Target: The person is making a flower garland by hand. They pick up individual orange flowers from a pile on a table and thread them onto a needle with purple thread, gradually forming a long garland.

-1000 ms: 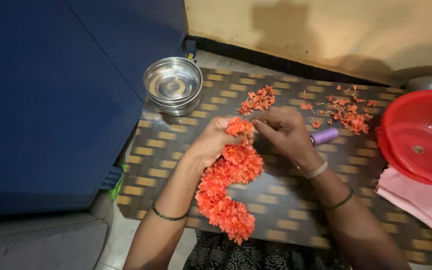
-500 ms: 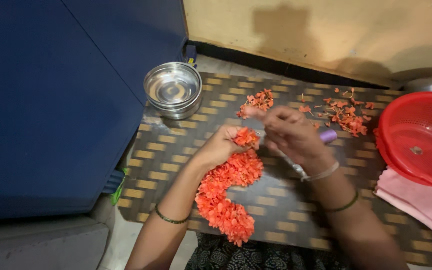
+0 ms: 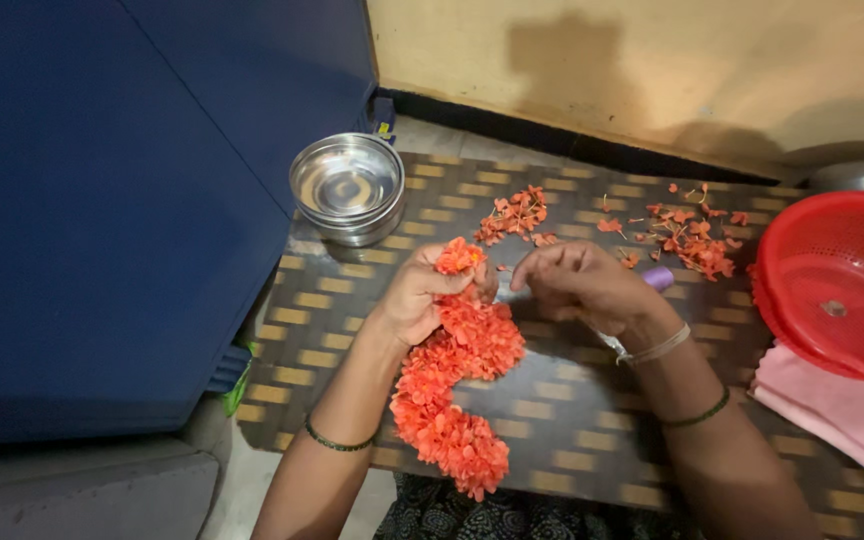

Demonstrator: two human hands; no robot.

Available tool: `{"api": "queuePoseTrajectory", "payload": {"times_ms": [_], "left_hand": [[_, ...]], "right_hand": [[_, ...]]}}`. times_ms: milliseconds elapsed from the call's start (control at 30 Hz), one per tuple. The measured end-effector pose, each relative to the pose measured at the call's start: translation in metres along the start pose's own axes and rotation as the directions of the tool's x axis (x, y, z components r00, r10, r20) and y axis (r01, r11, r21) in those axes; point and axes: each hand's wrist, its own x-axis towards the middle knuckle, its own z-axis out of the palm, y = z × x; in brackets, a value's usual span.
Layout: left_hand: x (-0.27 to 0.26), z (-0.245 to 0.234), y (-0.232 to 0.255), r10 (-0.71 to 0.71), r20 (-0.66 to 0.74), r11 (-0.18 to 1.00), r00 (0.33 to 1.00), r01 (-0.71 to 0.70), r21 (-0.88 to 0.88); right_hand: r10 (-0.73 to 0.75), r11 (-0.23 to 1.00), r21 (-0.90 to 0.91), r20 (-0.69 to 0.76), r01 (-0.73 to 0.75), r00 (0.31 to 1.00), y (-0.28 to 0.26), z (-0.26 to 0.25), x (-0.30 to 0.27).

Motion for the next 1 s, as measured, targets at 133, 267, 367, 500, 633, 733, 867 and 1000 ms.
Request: {"api": "queuePoseTrajectory", "payload": {"times_ms": [133, 267, 367, 500, 633, 733, 867, 1000], "left_hand": [[-0.001, -0.012, -0.006, -0.007, -0.251, 0.977, 0.968, 0.060, 0.204], [0.008, -0.014, -0.019, 0.017, -0.335, 0.909, 0.942, 0.125, 0.398], [0.010, -0.013, -0.023, 0.063, -0.311, 0.858, 0.948, 0.107, 0.502], [0.014, -0.009, -0.026, 0.188, -0.370, 0.834, 0.910, 0.051, 0.550], [0.017, -0.006, -0.029, 0.319, -0.411, 0.841, 0.854, -0.054, 0.539], [0.017, -0.010, -0.032, 0.363, -0.365, 0.771, 0.857, -0.057, 0.634], [0.016, -0.007, -0.034, 0.402, -0.273, 0.686, 0.874, -0.090, 0.722], [0.009, 0.009, -0.024, 0.510, -0.019, 0.300, 0.860, -0.157, 0.941]], "right_hand": [[-0.057, 0.996, 0.067, 0.082, 0.052, 0.995, 0.004, -0.008, -0.003], [-0.164, 0.884, 0.457, 0.113, 0.096, 0.980, 0.005, -0.002, -0.002], [-0.213, 0.818, 0.568, 0.153, 0.091, 0.965, 0.003, 0.011, 0.002], [-0.213, 0.769, 0.632, 0.117, 0.093, 0.970, -0.002, 0.021, 0.002], [-0.233, 0.729, 0.680, 0.141, 0.077, 0.962, -0.003, 0.020, 0.003], [-0.212, 0.725, 0.686, 0.127, 0.069, 0.969, -0.002, 0.019, 0.004], [-0.167, 0.711, 0.703, 0.145, 0.017, 0.975, 0.000, 0.017, 0.005], [-0.154, 0.723, 0.688, 0.247, -0.061, 0.957, -0.004, 0.018, 0.004]]}}
